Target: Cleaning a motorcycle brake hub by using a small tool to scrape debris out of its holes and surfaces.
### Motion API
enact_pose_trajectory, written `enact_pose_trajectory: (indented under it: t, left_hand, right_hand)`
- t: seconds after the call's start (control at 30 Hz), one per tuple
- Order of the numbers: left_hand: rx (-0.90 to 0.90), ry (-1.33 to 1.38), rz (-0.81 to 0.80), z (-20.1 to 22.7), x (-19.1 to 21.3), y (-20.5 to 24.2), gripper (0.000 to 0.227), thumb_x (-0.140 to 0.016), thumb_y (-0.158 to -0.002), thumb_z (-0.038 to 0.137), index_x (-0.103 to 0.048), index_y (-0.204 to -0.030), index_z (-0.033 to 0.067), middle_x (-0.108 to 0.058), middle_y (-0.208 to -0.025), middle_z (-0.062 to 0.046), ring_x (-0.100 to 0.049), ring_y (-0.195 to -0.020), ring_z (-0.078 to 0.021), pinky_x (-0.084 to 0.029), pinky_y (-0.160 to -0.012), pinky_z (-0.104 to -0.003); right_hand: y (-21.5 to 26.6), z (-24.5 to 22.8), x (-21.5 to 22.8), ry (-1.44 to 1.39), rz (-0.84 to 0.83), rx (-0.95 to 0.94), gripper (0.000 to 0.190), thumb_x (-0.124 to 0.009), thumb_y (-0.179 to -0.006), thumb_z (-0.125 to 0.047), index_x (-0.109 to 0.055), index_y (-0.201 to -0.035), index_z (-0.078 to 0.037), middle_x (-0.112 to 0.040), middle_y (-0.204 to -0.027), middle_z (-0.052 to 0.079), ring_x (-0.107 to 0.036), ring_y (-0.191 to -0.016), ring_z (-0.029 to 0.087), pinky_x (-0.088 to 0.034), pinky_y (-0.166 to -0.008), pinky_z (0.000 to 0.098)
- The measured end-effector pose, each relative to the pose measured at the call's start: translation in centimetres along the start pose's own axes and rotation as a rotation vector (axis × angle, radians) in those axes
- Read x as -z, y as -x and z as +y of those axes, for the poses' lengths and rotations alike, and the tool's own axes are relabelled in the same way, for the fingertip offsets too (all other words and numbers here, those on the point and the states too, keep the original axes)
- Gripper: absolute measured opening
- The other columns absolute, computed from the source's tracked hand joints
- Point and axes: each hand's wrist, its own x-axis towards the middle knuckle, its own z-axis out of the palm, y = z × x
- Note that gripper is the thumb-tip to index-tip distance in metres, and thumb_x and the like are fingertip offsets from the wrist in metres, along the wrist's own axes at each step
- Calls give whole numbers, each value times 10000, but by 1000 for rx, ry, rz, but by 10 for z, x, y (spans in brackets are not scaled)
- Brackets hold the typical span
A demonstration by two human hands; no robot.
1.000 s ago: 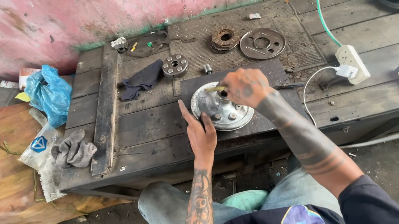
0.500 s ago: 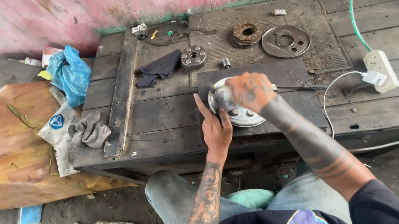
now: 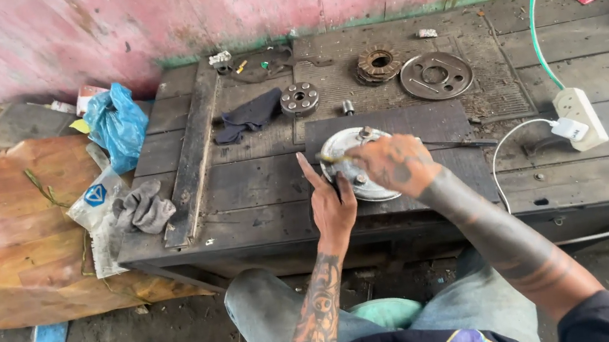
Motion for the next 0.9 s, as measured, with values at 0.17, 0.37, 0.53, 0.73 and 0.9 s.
enact_pose_trajectory:
  t: [0.17,0.37,0.53,0.73,0.9]
  left_hand:
    - [-6,14,-28,5,5,0,785,-431,-1037,187,28,-1650,11,-642,-676,-151,-527,-443,-206,-379,-454,-380]
    - [-7,38,-35,7,5,2,780,-429,-1046,189,36,-1650,19,-634,-672,-140,-531,-451,-197,-368,-461,-378]
    - [2,30,-28,-7,-1,1,810,-435,-1028,224,40,-1652,21,-645,-669,-159,-537,-446,-225,-365,-461,-389]
    - [8,7,-35,-1,0,1,863,-459,-1024,283,74,-1641,-1,-702,-818,-208,-591,-475,-291,-423,-445,-421]
    - [30,79,-83,5,5,-1,930,-549,-990,273,56,-1641,-4,-660,-743,-162,-547,-476,-225,-354,-474,-391]
  right_hand:
    - [-6,-2,-2,38,75,2,377,-438,-985,-384,-702,-1253,-383,-805,-964,68,-778,-915,315,-623,-840,437]
    - [-8,0,-8,-7,74,16,367,-448,-992,-371,-709,-1251,-370,-802,-968,79,-777,-925,317,-623,-837,454]
    - [4,-16,5,-66,-49,46,366,-464,-1004,-303,-717,-1267,-319,-799,-1052,115,-771,-959,358,-624,-865,498]
    - [-4,5,-11,-120,152,62,349,-483,-1008,-372,-698,-1265,-274,-796,-990,123,-767,-899,387,-620,-819,516]
    - [-45,56,-23,-180,361,115,333,-436,-1070,-294,-572,-1340,-153,-741,-901,142,-731,-913,367,-439,-1048,568]
